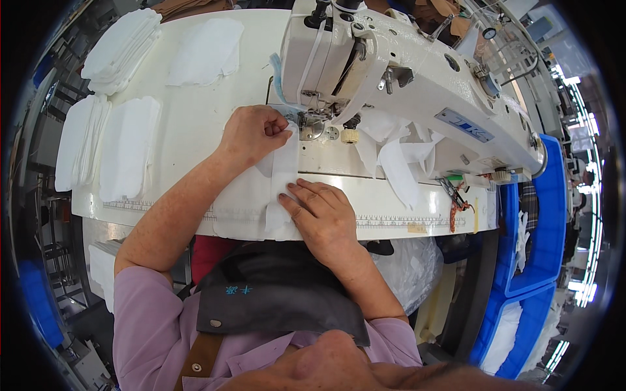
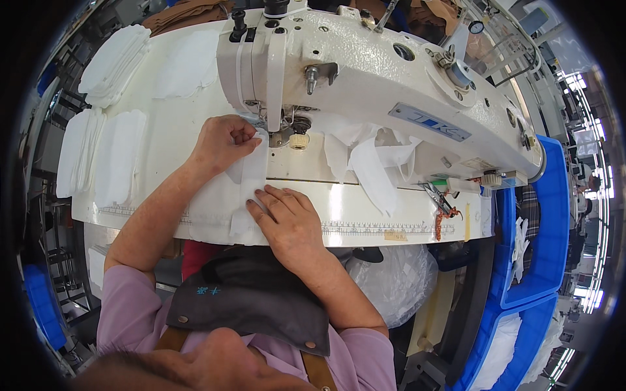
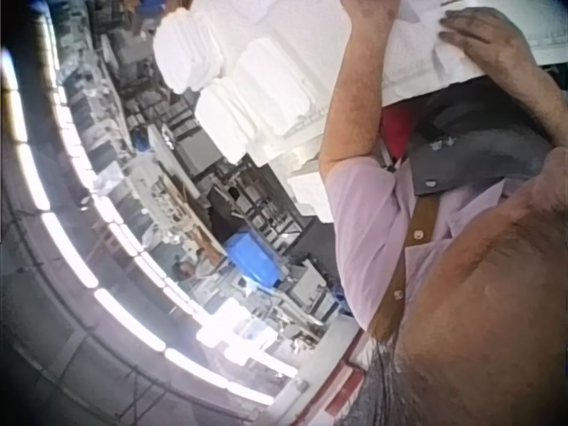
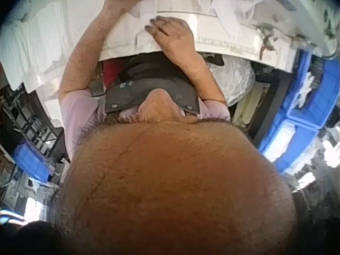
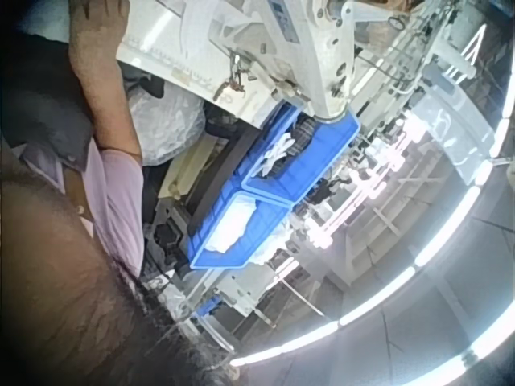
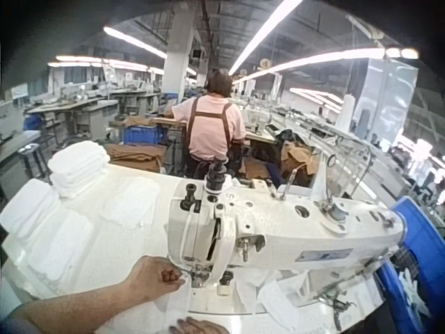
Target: The person aligns white fabric pieces, stitches them together using a sewing machine, trims threads with snips, and stacks the sewn pieces onto the table.
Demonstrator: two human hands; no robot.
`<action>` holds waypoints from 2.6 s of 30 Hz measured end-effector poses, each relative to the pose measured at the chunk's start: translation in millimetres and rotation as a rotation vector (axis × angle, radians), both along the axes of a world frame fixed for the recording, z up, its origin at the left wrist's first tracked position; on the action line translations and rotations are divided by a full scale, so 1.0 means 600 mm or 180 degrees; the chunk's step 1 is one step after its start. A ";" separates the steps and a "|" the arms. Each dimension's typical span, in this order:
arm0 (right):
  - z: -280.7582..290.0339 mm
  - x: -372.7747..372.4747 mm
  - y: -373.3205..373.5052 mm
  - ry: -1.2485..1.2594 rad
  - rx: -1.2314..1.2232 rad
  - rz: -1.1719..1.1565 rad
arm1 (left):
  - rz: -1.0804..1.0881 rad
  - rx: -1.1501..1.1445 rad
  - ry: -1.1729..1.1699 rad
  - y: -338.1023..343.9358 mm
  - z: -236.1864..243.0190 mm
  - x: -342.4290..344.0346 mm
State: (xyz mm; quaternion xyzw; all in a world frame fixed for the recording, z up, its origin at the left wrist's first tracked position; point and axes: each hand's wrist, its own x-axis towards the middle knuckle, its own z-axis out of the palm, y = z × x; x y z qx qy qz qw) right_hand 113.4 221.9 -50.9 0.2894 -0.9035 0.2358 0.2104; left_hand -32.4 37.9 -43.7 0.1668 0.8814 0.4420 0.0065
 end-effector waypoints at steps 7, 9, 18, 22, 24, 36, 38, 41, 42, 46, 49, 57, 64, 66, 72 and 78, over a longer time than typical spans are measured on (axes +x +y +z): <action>0.003 -0.006 0.002 -0.0057 -0.0042 0.0109 | -0.0011 -0.0100 0.0025 0.003 0.004 0.007; 0.004 -0.007 0.006 -0.0128 -0.0015 0.0171 | -0.0099 -0.0272 0.1552 0.005 0.000 0.013; 0.018 -0.026 0.024 -0.0194 0.0166 0.0253 | -0.1120 -0.1164 0.2052 -0.011 0.005 0.030; 0.016 -0.035 0.023 -0.0223 0.0126 0.0217 | -0.1081 -0.0990 0.2013 -0.006 -0.011 0.018; 0.018 -0.036 0.023 -0.0163 0.0119 0.0201 | -0.1018 -0.1029 0.2065 -0.005 -0.013 0.016; 0.012 -0.039 0.019 -0.0142 0.0063 0.0186 | -0.1046 -0.0921 0.1906 -0.011 -0.013 0.008; 0.011 -0.041 0.018 -0.0152 0.0061 0.0172 | -0.1049 -0.0970 0.2008 -0.016 -0.010 0.005; 0.011 -0.042 0.020 -0.0224 0.0017 0.0167 | -0.1287 -0.0984 0.2059 -0.031 0.009 0.020; 0.009 -0.040 0.020 -0.0292 -0.0030 0.0172 | -0.1530 -0.0951 0.1999 -0.036 0.022 0.031; 0.007 -0.033 0.027 -0.0477 -0.0222 0.0115 | -0.1895 -0.0687 0.0701 -0.043 0.052 0.112; 0.021 -0.022 0.028 -0.0638 -0.0200 0.0105 | -0.1567 -0.0779 0.1538 -0.043 0.020 0.144; 0.025 0.043 0.045 -0.0512 -0.0281 0.0001 | -0.1134 0.0022 0.1140 -0.039 -0.004 0.144; 0.012 0.051 0.049 -0.0327 0.0006 0.0069 | -0.1392 -0.0590 0.1803 -0.039 0.005 0.154; 0.011 0.052 0.049 -0.0285 0.0004 0.0102 | -0.1453 -0.0710 0.1959 -0.037 0.005 0.158; 0.011 0.053 0.050 -0.0280 0.0014 0.0095 | -0.1534 -0.0832 0.1974 -0.034 0.005 0.159; 0.024 0.042 0.057 -0.0453 -0.0086 0.0227 | -0.1577 -0.0823 0.2000 -0.035 0.004 0.155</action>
